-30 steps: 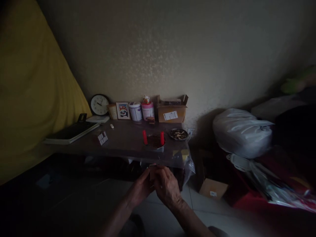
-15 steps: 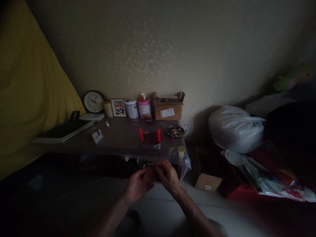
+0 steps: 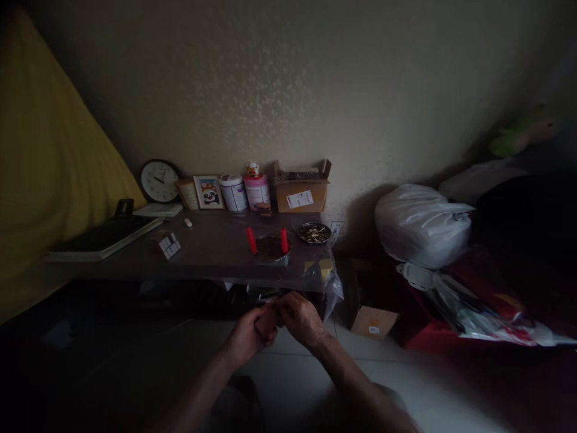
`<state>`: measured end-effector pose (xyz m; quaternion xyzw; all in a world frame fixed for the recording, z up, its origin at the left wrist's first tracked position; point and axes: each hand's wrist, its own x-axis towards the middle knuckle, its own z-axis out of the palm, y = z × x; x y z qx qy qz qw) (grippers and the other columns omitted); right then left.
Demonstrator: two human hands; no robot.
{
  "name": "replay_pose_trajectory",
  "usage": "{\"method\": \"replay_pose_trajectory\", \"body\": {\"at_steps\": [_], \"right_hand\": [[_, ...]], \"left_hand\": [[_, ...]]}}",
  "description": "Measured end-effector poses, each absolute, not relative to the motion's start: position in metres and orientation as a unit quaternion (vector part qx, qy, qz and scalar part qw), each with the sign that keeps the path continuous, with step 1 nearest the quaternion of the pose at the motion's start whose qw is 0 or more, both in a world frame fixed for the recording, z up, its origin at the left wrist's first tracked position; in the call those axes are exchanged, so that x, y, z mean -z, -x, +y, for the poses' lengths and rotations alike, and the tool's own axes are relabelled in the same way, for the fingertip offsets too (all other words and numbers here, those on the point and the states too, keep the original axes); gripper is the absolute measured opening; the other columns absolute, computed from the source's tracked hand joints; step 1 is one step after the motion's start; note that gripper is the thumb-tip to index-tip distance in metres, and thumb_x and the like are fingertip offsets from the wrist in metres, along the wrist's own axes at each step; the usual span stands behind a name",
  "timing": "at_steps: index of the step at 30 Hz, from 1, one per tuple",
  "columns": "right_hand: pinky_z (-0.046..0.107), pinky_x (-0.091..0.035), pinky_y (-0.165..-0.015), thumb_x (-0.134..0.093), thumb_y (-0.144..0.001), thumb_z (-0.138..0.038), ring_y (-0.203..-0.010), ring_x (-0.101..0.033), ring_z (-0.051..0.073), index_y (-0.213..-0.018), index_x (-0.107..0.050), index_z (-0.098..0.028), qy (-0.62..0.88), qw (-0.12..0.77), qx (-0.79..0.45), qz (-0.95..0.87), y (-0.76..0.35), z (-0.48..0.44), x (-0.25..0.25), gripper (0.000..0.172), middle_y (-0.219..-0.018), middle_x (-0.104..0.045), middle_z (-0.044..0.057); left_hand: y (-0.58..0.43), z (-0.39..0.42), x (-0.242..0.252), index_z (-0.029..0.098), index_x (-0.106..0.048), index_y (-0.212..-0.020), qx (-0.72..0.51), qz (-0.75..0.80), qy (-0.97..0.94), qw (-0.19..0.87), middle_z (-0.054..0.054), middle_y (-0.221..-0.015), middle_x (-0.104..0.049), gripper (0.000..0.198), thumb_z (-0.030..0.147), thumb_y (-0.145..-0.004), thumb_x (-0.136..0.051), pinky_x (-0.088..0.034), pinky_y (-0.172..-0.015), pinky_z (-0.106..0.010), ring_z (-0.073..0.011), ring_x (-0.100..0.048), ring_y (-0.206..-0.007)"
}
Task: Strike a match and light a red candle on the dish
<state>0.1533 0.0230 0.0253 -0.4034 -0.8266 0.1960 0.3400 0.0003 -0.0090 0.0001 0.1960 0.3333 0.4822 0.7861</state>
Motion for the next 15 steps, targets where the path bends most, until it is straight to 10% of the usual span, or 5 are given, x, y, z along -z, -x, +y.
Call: {"method": "replay_pose_trajectory", "body": {"at_steps": [15], "right_hand": [[0.018, -0.036, -0.049, -0.047, -0.083, -0.010, -0.058, -0.051, 0.009, -0.073, -0.059, -0.021, 0.352, 0.232, -0.039, -0.906, -0.1597, 0.0188, -0.0204, 0.020, -0.073, -0.055, -0.001]], "left_hand": [[-0.0011, -0.0094, -0.0029, 0.015, -0.059, -0.078, -0.412, 0.370, -0.231, 0.800, -0.003, -0.061, -0.060, 0.022, 0.035, -0.076, -0.051, -0.024, -0.041, -0.022, -0.0096, -0.049, -0.042]]}}
